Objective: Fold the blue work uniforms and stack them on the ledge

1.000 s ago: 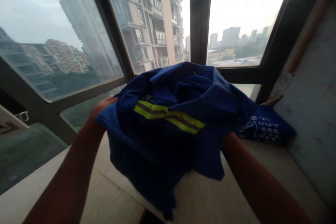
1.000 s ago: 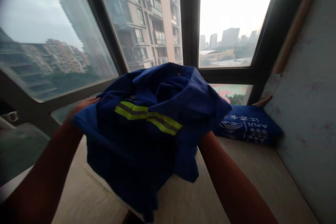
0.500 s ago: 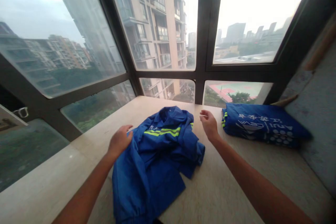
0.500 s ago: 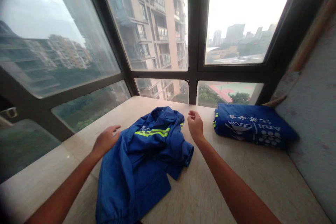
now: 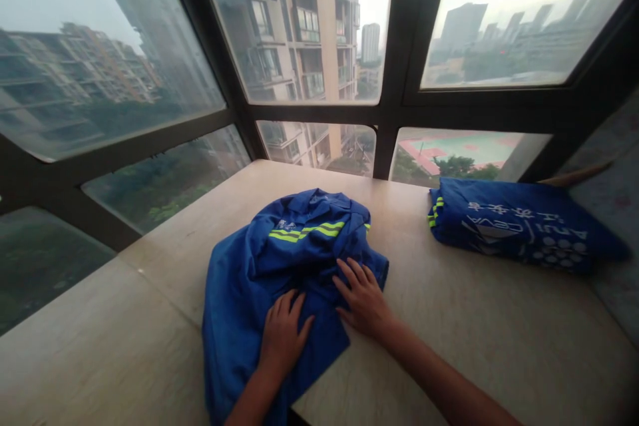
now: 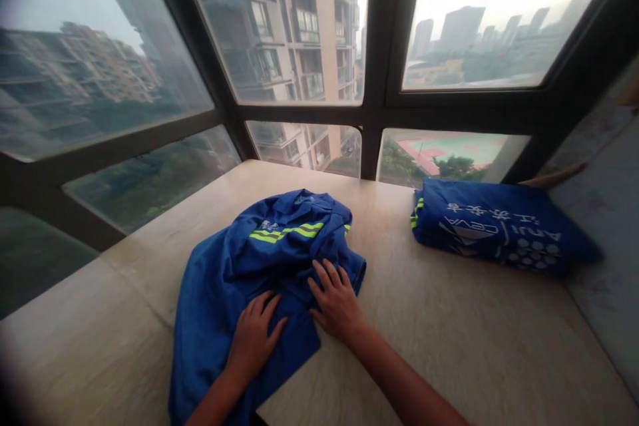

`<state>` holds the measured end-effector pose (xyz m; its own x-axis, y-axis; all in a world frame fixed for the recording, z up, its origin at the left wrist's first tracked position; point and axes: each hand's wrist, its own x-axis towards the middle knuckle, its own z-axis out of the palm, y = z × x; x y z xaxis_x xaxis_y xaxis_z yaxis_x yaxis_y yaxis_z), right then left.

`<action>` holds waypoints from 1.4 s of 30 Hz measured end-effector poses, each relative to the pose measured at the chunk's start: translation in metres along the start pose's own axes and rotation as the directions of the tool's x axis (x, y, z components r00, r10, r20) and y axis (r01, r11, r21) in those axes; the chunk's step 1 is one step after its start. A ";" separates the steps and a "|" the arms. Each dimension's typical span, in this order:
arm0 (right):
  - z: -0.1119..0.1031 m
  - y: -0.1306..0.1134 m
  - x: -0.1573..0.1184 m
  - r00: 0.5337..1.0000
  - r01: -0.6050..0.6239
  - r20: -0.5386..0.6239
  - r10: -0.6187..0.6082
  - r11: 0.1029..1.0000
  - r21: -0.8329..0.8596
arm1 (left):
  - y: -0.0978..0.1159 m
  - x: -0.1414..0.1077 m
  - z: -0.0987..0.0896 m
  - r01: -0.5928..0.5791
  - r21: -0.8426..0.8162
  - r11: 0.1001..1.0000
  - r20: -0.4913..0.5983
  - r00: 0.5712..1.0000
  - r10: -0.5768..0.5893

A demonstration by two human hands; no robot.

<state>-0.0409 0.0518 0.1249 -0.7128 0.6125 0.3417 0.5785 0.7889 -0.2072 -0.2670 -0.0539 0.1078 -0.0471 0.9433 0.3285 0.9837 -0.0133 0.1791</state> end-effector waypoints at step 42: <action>-0.036 0.059 0.034 0.964 -0.209 0.164 0.210 0.978 -0.022 | -0.004 0.015 -0.024 -0.052 -0.133 0.990 0.132 0.989 0.070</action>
<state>-0.0166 0.1169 0.1570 -0.6305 0.7643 0.1352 0.7236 0.6418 -0.2540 -0.2759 -0.0479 0.1345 0.0452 0.9757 0.2146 0.9532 -0.1064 0.2831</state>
